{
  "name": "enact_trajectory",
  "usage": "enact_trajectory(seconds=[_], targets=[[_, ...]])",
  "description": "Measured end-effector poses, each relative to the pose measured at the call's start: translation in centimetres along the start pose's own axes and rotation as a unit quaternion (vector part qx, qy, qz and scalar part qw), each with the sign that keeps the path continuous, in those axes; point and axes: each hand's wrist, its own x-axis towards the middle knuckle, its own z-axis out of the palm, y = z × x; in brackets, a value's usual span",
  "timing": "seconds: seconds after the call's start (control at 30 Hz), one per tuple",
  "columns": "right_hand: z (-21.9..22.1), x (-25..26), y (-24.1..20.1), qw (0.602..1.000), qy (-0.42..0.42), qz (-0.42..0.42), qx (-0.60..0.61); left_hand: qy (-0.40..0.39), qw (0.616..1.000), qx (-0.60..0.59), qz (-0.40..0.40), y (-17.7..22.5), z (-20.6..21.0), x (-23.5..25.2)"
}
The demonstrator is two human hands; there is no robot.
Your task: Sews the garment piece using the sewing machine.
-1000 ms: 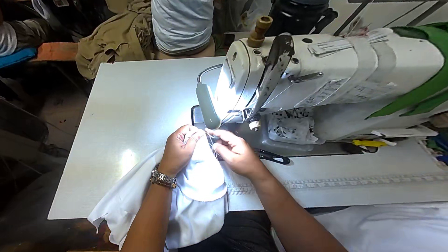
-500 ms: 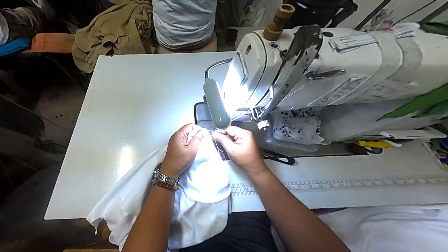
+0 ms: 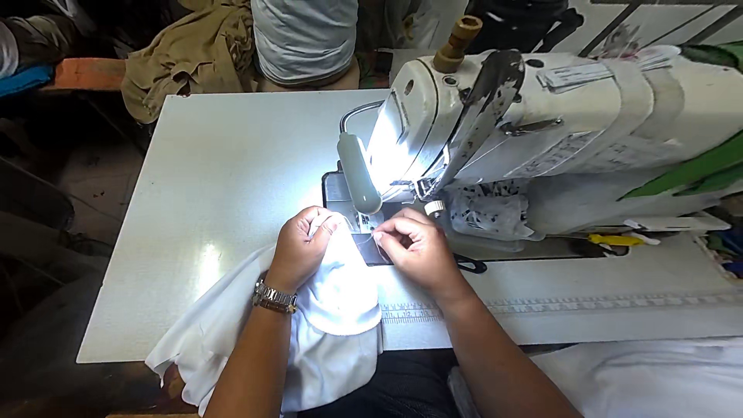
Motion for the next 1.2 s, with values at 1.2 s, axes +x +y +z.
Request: enact_trajectory(seconds=[1.2], targets=[[-6.9,-6.5,2.9,0.938,-0.079,0.043,-0.336,-0.125,0.926,-0.356,-0.021,-1.4,-4.1,-2.1]])
